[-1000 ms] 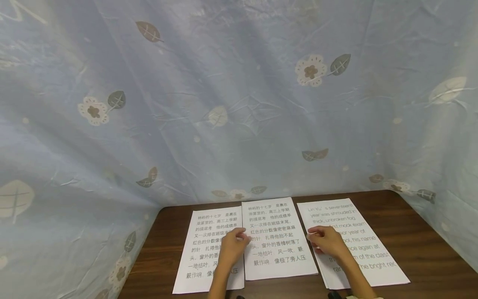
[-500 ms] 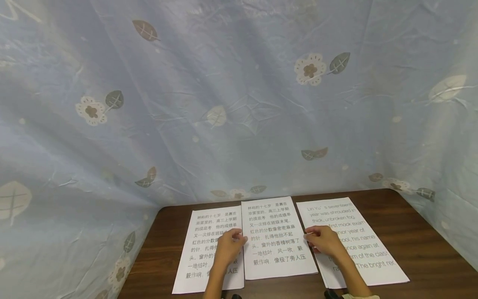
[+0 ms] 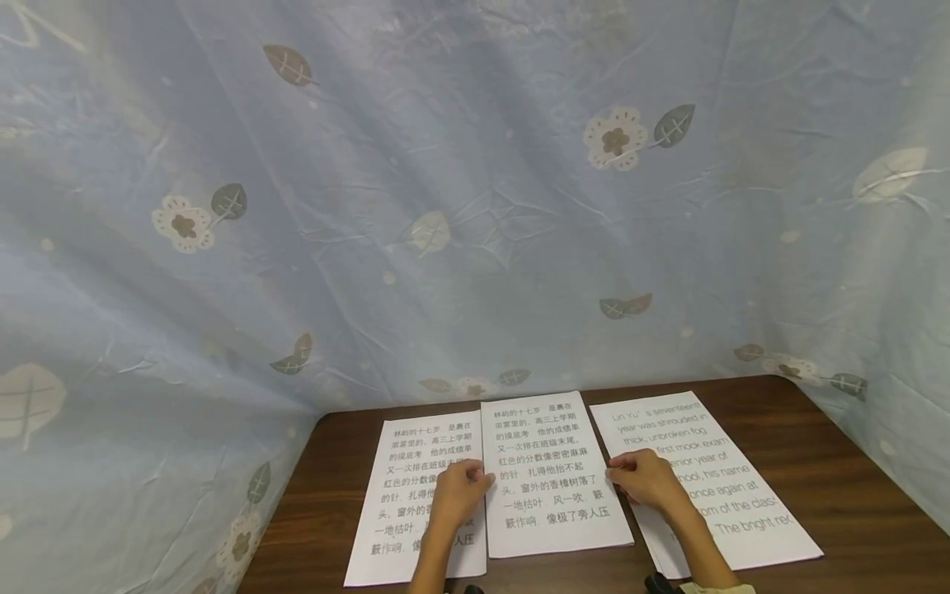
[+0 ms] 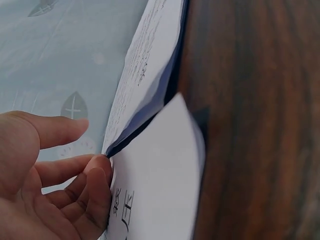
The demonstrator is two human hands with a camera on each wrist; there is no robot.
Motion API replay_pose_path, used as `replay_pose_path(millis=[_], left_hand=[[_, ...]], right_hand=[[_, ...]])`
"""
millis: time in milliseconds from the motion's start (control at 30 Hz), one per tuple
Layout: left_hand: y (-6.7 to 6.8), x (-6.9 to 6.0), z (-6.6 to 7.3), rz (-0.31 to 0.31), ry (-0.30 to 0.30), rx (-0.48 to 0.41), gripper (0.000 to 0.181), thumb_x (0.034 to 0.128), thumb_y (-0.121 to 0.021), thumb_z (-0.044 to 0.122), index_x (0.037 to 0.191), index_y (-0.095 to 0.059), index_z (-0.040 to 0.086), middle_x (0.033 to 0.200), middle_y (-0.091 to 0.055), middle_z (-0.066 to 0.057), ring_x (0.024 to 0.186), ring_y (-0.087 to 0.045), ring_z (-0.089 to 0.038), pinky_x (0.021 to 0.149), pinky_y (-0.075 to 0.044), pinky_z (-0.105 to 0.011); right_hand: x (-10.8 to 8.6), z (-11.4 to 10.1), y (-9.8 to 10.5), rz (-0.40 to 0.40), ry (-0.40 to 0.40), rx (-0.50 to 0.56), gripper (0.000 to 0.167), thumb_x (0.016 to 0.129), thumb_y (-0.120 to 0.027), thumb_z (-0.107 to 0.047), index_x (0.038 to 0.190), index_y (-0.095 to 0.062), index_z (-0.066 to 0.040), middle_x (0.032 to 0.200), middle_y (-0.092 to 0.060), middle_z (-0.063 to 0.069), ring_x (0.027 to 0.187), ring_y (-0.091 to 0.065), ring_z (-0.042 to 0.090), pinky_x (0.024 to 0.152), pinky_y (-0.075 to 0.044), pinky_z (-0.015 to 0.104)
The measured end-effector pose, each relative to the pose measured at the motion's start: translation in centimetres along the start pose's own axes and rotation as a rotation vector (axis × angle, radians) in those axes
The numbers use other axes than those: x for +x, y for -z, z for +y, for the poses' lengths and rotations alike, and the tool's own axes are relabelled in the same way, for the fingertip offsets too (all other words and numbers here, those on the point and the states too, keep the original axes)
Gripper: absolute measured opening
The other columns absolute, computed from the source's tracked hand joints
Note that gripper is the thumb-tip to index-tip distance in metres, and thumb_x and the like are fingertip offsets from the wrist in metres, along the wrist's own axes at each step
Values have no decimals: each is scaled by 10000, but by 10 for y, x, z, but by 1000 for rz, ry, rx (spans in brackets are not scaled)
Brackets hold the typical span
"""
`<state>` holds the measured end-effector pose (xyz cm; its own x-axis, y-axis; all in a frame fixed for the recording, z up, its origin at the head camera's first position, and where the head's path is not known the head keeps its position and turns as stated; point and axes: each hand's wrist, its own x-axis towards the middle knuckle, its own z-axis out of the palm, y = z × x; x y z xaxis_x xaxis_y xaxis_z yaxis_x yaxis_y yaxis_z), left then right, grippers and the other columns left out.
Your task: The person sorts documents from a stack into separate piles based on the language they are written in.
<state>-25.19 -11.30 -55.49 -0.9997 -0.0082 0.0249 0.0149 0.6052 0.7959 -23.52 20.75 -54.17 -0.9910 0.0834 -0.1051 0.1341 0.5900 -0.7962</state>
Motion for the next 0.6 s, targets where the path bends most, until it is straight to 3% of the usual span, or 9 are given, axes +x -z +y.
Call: replay_pose_path(millis=[300, 600], left_hand=[[-2, 0, 0, -10, -11, 10, 391, 952, -762, 230, 1242, -756, -32, 774, -656, 3, 660, -581, -129, 547, -444, -221], [-2, 0, 2, 13, -21, -7, 383, 950, -769, 218, 1257, -755, -12, 866, -706, -19, 677, -601, -119, 565, -472, -218]], right_hand=[[0, -2, -1, 4, 28, -66, 298, 931, -750, -168, 1136, -782, 45, 905, -773, 81, 720, -663, 173, 587, -558, 282], [-4, -10, 0, 31, 77, -71, 292, 913, -769, -155, 1146, -783, 20, 952, -789, 72, 779, -681, 168, 657, -541, 298]])
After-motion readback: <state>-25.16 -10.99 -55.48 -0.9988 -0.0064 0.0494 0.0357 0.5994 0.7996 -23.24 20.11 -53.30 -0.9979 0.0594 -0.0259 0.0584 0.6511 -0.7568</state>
